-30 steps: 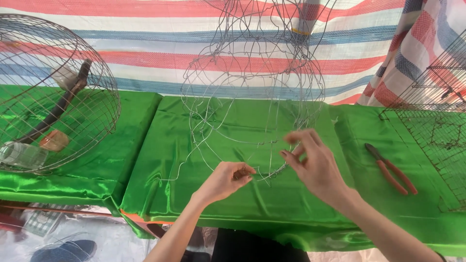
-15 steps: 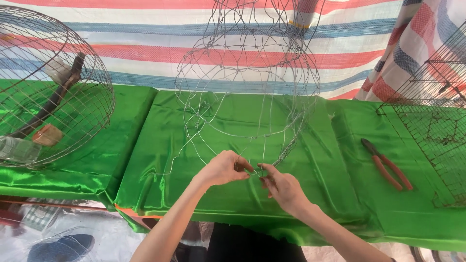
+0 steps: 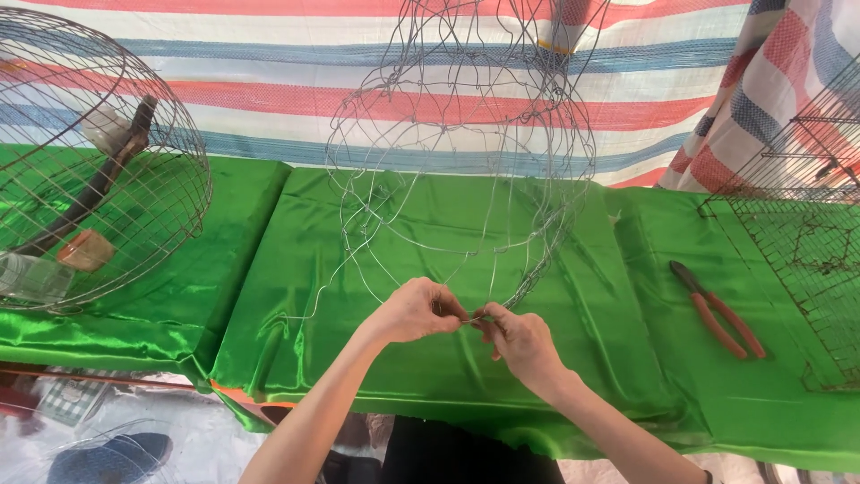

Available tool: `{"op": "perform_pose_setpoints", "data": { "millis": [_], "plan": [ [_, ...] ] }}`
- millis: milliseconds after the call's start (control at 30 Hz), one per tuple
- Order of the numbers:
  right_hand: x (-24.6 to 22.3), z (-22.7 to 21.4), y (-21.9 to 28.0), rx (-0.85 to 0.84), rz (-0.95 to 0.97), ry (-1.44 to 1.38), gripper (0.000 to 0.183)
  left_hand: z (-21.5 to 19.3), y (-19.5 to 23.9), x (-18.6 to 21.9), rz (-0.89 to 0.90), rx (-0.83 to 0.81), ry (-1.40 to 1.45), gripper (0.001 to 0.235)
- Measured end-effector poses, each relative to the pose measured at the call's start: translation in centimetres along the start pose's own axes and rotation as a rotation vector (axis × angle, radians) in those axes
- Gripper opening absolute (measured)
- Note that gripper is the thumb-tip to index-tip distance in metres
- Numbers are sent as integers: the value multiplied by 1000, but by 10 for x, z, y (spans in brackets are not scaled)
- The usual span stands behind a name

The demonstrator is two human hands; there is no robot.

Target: Assembling a wire cage by twisting wires together and using pliers to secure connections.

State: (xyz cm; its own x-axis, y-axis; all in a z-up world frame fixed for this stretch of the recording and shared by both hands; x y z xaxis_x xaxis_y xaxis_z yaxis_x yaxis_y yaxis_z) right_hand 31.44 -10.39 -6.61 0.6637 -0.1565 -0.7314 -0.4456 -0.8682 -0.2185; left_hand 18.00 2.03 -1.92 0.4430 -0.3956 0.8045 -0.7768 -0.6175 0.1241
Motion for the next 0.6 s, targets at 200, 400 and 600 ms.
{"op": "perform_pose_setpoints", "data": {
  "millis": [200, 400, 600],
  "plan": [
    [-5, 0, -3, 14, -91, 150, 10, 0, -1, -3, 18, 9, 49, 18],
    [-5, 7, -3, 160, -350, 509, 12, -3, -1, 0, 20, 7, 78, 17],
    [15, 20, -5, 130, -378, 556, 18, -2, 0, 2, 23, -4, 87, 17]
  ]
}}
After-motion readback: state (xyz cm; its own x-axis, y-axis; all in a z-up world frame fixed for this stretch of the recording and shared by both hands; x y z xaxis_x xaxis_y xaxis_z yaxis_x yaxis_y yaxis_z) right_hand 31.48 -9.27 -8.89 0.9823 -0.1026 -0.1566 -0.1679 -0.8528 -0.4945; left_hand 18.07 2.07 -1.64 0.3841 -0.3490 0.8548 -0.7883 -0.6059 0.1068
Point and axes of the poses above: each hand's wrist, its own y-axis away from the middle knuckle, its own z-axis out of the palm, x = y × z, the point moved 6 cm from there along -y, towards the middle knuckle, and after that the axes turned 14 degrees about x, right-handed, at the moved point
